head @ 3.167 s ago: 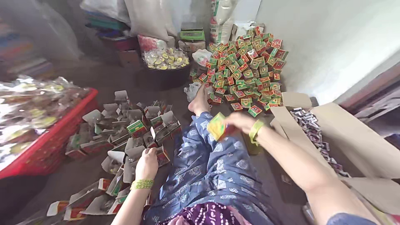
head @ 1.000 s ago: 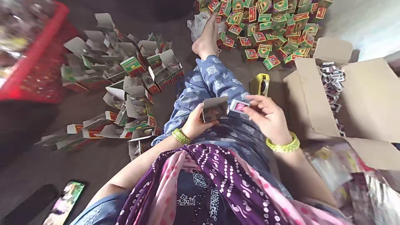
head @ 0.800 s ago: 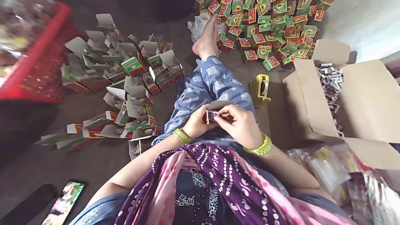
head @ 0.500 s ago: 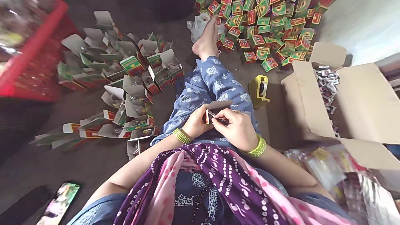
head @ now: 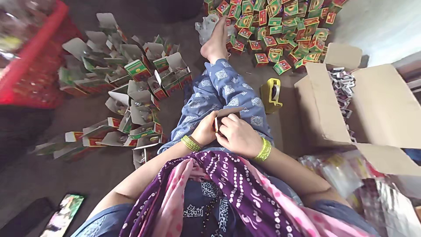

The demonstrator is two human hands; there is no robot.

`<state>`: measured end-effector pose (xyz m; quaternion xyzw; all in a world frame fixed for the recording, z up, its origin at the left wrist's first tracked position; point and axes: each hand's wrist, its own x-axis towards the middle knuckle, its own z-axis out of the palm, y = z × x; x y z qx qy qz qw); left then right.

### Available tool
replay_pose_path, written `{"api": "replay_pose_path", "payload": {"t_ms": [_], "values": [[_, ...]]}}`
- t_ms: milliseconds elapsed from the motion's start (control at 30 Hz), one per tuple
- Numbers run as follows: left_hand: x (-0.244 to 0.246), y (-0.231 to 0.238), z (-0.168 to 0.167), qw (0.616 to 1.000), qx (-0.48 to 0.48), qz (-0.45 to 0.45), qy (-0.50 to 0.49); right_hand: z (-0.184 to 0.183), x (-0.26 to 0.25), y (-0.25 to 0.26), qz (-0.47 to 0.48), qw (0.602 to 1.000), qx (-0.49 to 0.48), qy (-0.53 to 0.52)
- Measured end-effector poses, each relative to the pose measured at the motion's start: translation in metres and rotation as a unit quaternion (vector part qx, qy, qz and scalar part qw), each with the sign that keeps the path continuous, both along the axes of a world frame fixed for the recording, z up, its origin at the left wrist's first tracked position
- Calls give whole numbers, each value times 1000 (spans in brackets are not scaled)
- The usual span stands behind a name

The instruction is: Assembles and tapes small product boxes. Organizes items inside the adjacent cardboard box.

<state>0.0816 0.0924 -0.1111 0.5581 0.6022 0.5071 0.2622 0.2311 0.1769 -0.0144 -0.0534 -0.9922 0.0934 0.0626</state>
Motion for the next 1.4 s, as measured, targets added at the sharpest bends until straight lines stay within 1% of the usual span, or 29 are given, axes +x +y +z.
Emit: {"api": "replay_pose_path", "payload": {"t_ms": [67,100,133,200,267,333,400,467,533,567,600,633,700,833,900,967,1000,1033,1067,1133,1200,1233,1267,1400], "values": [[0,0,-1,999,10,-3,44,0,-2,0,9,999,-15,-47],[1,-1,-2,998,18,-5,58,-1,-1,0,9,999,-18,-43],[1,-1,-1,998,28,-3,61,-2,1,1,8,1000,-15,-18],[1,-2,3,998,46,7,32,-5,6,2,-7,995,0,101],[2,-2,3,996,80,18,-33,-3,12,5,-53,973,6,224],[3,-1,0,986,139,28,-85,0,18,14,-110,950,-14,292],[4,-1,-1,977,182,26,-111,-6,23,29,-147,938,-94,300],[5,-2,1,970,198,8,-143,-18,26,40,-148,922,-234,269],[6,-4,4,967,193,-4,-164,-29,27,46,-105,884,-387,241],[6,-5,5,967,189,-6,-171,-33,27,46,-79,861,-445,234],[6,-7,6,967,181,-8,-180,-37,27,46,-59,847,-478,226],[6,-8,7,967,176,-7,-186,-41,27,46,-43,845,-486,217],[6,-10,9,966,168,-12,-194,-45,26,46,-15,856,-472,210],[6,-10,9,966,165,-57,-193,-49,24,46,41,857,-472,202],[6,-10,9,969,160,-71,-172,-51,24,45,32,873,-441,207],[7,-9,10,971,149,-84,-167,-50,26,43,-5,899,-378,220],[8,-9,11,971,140,-93,-172,-48,26,43,-21,906,-353,232],[8,-8,12,970,130,-97,-180,-47,26,43,-32,903,-345,254],[8,-7,12,970,122,-96,-190,-45,26,42,-40,887,-358,288],[7,-5,9,967,114,-88,-208,-38,27,43,-41,843,-424,329],[6,-4,6,962,113,-93,-232,-28,32,44,-55,801,-506,314],[6,-4,6,958,111,-98,-245,-24,35,45,-65,795,-525,296],[7,-3,6,957,108,-103,-249,-20,36,44,-68,800,-525,282],[7,-2,5,961,103,-123,-227,-16,34,42,-52,857,-466,214]]}}
